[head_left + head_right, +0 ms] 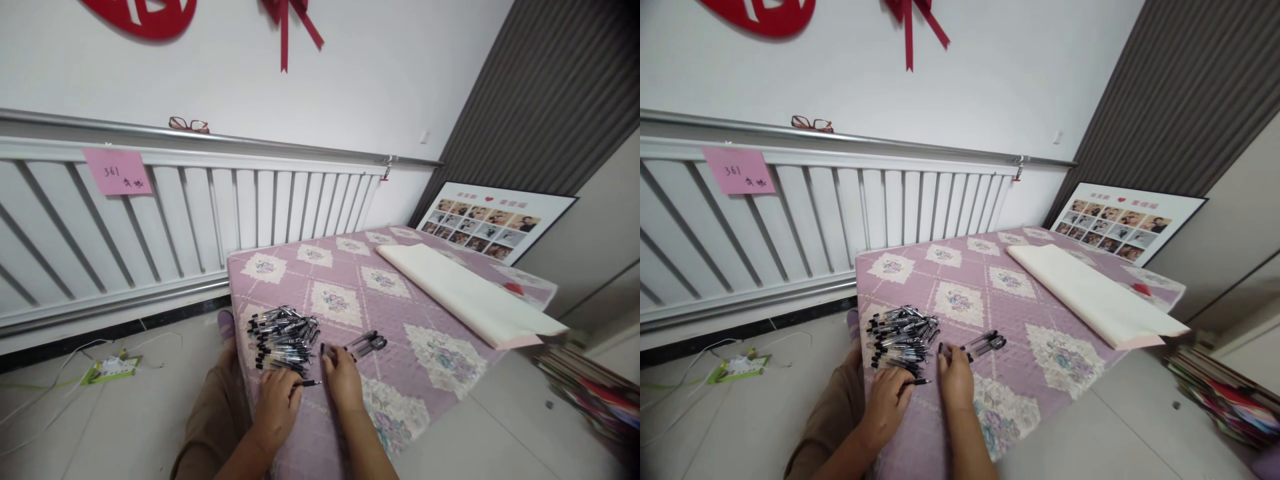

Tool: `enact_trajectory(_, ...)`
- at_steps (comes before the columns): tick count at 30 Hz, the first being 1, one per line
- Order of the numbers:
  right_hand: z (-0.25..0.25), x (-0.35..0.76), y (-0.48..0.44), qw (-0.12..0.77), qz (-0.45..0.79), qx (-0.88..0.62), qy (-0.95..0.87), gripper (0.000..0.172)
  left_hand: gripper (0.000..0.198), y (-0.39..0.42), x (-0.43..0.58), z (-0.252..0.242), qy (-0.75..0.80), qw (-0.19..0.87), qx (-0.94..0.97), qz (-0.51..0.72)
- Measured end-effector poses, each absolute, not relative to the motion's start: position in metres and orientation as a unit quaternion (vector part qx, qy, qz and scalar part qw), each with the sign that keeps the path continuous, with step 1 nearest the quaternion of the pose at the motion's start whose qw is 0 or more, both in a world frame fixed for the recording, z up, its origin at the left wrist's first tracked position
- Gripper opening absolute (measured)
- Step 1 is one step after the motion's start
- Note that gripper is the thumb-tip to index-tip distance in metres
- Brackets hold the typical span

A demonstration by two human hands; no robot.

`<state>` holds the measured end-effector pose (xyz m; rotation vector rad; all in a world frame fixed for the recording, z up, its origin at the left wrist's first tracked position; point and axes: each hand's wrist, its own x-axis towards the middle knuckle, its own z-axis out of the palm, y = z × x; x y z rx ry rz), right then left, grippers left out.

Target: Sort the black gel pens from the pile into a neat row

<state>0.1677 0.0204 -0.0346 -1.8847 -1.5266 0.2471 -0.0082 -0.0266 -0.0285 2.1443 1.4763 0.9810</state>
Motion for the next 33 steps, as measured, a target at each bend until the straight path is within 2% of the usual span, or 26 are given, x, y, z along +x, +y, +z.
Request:
enact_trajectory(4, -0.027, 0.165, 0.022, 0.283, 0.107, -0.738, -0.603, 0.027, 0.014, -0.026, -0.008, -0.031, 0.523, 0.176, 0.758, 0.347)
enact_trajectory(7, -0.029, 0.168, 0.02, 0.286, 0.105, -0.726, -0.616, 0.03, 0.014, -0.026, -0.008, -0.031, 0.52, 0.174, 0.761, 0.346)
enact_trajectory(13, -0.042, 0.176, 0.005, 0.417, 0.117, -0.687, -0.583, 0.04, 0.015, -0.028, -0.008, -0.029, 0.521, 0.163, 0.761, 0.35)
enact_trajectory(16, -0.04, 0.175, -0.005, 0.451, 0.138, -0.681, -0.56, 0.041, 0.014, -0.027, -0.008, -0.03, 0.522, 0.16, 0.762, 0.348)
enact_trajectory(22, -0.03, 0.168, -0.023, 0.509, 0.268, -0.649, -0.498, 0.024, 0.013, -0.026, -0.008, -0.034, 0.526, 0.168, 0.761, 0.339)
enact_trajectory(27, -0.03, 0.165, -0.035, 0.612, 0.405, -0.586, -0.344, 0.03, 0.017, -0.027, -0.008, -0.032, 0.531, 0.159, 0.762, 0.335)
enact_trajectory(31, -0.027, 0.163, -0.04, 0.611, 0.448, -0.564, -0.327, 0.04, 0.021, -0.028, -0.008, -0.03, 0.527, 0.156, 0.769, 0.325)
enact_trajectory(33, -0.026, 0.162, -0.041, 0.597, 0.448, -0.566, -0.351, 0.039, 0.022, -0.028, -0.008, -0.029, 0.529, 0.152, 0.771, 0.322)
